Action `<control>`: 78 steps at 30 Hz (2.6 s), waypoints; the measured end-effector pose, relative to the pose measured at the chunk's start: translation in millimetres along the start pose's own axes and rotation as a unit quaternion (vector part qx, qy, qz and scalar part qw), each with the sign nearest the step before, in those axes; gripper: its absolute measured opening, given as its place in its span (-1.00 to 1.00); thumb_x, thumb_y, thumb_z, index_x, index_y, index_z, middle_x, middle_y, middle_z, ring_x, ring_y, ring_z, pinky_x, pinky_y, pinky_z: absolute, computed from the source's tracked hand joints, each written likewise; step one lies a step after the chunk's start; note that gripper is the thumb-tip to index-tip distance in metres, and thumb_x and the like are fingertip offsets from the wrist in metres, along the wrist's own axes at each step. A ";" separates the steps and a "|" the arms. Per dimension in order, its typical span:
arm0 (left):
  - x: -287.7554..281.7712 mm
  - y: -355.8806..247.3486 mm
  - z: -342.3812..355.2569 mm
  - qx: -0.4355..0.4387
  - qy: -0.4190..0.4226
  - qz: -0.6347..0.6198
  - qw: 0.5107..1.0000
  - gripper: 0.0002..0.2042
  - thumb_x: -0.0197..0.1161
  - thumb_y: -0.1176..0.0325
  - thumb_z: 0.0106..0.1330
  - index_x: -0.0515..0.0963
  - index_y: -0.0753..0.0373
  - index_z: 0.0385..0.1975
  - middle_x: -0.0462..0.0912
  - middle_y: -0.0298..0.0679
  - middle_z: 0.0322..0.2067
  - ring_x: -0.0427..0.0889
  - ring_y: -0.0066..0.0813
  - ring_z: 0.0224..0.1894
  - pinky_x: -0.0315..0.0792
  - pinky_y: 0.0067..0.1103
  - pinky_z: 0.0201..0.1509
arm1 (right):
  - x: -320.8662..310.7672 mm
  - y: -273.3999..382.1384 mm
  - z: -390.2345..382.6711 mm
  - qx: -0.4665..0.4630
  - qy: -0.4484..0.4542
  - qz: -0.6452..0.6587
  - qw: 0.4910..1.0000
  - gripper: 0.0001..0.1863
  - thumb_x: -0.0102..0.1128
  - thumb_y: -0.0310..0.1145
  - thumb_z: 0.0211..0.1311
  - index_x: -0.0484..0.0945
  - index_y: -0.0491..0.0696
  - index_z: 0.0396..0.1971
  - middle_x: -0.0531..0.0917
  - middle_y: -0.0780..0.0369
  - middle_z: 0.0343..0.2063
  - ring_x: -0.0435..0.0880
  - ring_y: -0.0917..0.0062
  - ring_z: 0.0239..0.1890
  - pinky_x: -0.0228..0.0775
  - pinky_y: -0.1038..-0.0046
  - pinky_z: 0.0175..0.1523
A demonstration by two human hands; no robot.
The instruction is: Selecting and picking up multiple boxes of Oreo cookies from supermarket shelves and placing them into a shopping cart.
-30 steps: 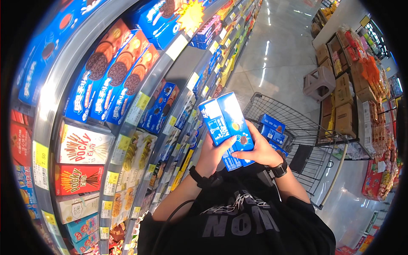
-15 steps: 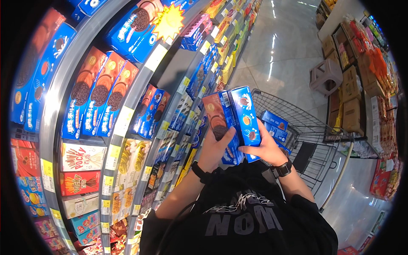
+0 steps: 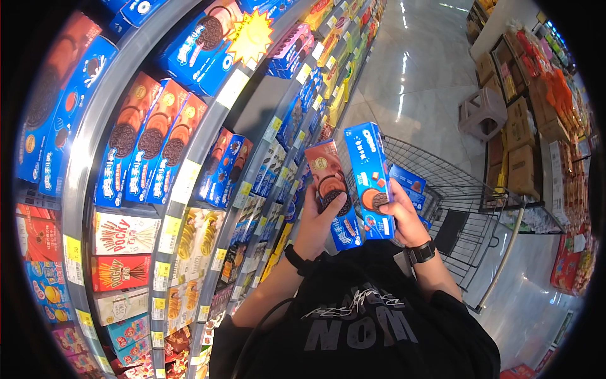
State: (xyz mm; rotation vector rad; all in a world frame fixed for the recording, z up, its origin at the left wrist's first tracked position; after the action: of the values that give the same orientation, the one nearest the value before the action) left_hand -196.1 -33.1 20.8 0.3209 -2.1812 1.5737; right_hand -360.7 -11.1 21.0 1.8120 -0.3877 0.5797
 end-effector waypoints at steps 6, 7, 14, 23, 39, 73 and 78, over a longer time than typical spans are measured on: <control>6.8 -8.3 1.1 0.026 0.030 -0.019 0.999 -0.46 0.34 0.39 0.38 0.25 0.29 0.28 0.49 -0.20 0.11 0.52 -0.49 0.12 0.42 -0.53 0.23 | 2.2 3.1 -1.5 0.011 -0.009 0.072 0.997 -0.17 0.01 -0.48 0.10 0.09 -0.09 0.48 0.40 0.08 0.33 0.48 0.32 0.30 0.33 0.28 0.39; 9.5 -9.1 0.3 0.025 0.038 -0.030 0.999 -0.46 0.34 0.41 0.37 0.26 0.29 0.28 0.49 -0.21 0.11 0.53 -0.49 0.11 0.43 -0.54 0.23 | 1.1 -2.1 0.8 0.006 0.019 0.165 0.986 -0.15 -0.03 -0.49 0.06 0.08 -0.07 0.48 0.47 0.11 0.25 0.56 0.39 0.18 0.41 0.38 0.28; 22.0 -13.0 -4.1 0.033 0.083 0.039 0.995 -0.41 0.45 0.33 0.29 0.26 0.33 0.21 0.53 -0.14 0.08 0.57 -0.47 0.10 0.50 -0.50 0.18 | 4.4 -13.7 1.1 -0.011 -0.008 0.134 0.991 -0.49 -0.07 -0.26 0.42 0.30 -0.14 0.29 0.51 0.20 0.16 0.44 0.51 0.27 0.24 0.38 0.40; 18.2 -16.0 -5.1 0.038 0.045 0.030 0.998 -0.40 0.43 0.35 0.32 0.21 0.34 0.22 0.56 -0.08 0.04 0.60 -0.44 0.07 0.53 -0.52 0.13 | 13.7 24.6 -3.6 -0.127 -0.059 -0.046 0.989 -0.28 0.37 -0.62 0.15 0.21 -0.04 0.27 0.56 0.29 0.02 0.57 0.60 0.07 0.43 0.49 0.20; 18.6 -8.1 -3.8 0.017 0.044 0.025 0.999 -0.43 0.46 0.35 0.28 0.28 0.33 0.18 0.52 -0.16 0.06 0.56 -0.48 0.09 0.48 -0.53 0.16 | 0.9 5.8 -5.1 -0.116 -0.035 0.012 0.993 -0.44 0.03 -0.48 0.31 0.30 -0.19 0.33 0.58 0.19 0.11 0.57 0.55 0.14 0.41 0.47 0.25; -98.0 -111.0 -153.8 0.115 -0.047 0.581 0.804 -0.12 0.55 -0.01 0.09 0.25 0.15 0.38 0.42 -0.02 0.28 0.46 -0.02 0.29 0.40 -0.29 0.33 | 131.9 19.0 28.6 -0.202 0.250 -0.419 0.849 -0.24 0.74 -0.47 -0.30 0.50 -0.14 0.02 0.68 0.27 -0.18 0.66 0.59 -0.17 0.53 0.47 -0.02; -156.8 -65.7 -222.8 0.064 -0.103 0.253 0.960 0.14 0.65 0.29 0.04 -0.12 0.09 0.54 0.23 -0.08 0.42 0.30 -0.14 0.43 0.37 -0.12 0.35 | 163.3 -8.4 40.3 -0.108 0.279 -0.284 0.911 -0.30 0.59 -0.62 -0.18 0.48 -0.17 0.07 0.67 0.27 -0.12 0.64 0.59 -0.08 0.51 0.47 0.08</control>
State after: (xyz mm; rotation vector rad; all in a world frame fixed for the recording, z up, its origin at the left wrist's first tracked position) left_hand 16.0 145.6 61.4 -0.0511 -2.4591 2.0351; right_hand -213.8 -42.8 97.0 1.3705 0.4422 0.5793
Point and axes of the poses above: each hand's wrist, its own z-axis towards the middle knuckle, its own x-axis out of the palm, y = z × x, the point moved 10 cm from there along z, towards the middle knuckle
